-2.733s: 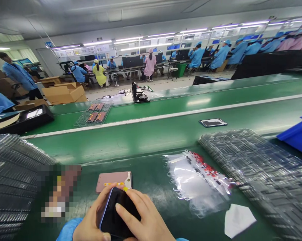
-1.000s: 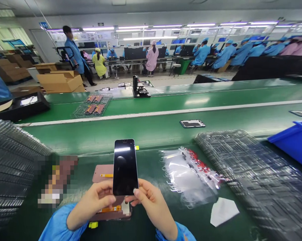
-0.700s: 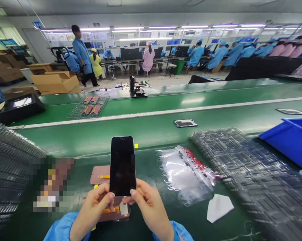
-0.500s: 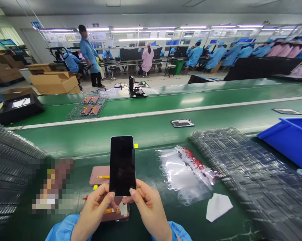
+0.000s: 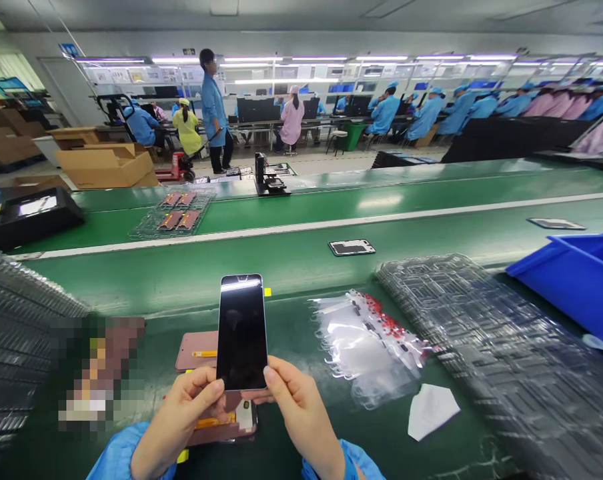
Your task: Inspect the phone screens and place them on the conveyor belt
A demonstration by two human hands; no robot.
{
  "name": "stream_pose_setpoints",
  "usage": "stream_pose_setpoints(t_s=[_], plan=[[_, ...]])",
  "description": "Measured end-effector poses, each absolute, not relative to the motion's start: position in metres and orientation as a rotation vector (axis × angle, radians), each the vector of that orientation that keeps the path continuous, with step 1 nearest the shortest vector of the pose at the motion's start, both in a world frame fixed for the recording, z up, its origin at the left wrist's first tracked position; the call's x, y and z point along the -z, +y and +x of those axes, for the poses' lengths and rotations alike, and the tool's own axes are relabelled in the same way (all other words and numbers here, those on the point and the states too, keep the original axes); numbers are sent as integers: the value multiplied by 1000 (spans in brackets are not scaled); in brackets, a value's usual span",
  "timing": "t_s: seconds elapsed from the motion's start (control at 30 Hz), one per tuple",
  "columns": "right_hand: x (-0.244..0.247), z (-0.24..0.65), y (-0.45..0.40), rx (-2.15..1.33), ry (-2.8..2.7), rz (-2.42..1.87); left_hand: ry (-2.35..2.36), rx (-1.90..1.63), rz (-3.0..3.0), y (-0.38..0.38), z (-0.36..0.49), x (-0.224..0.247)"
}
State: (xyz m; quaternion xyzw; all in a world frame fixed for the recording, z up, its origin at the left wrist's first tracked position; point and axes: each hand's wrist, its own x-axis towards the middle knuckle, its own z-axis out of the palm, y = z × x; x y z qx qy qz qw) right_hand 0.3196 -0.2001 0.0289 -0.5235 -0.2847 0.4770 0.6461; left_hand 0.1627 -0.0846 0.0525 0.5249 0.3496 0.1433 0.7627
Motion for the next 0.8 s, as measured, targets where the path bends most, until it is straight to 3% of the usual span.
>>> stream_pose_setpoints(t_s=[0.63, 0.8], plan=[[-18, 319, -205, -1006, -710, -1314, 659, -312, 1249, -81, 154, -44], [-19, 314, -206, -1120, -921, -1334, 587, -577, 1018, -65, 150, -63]])
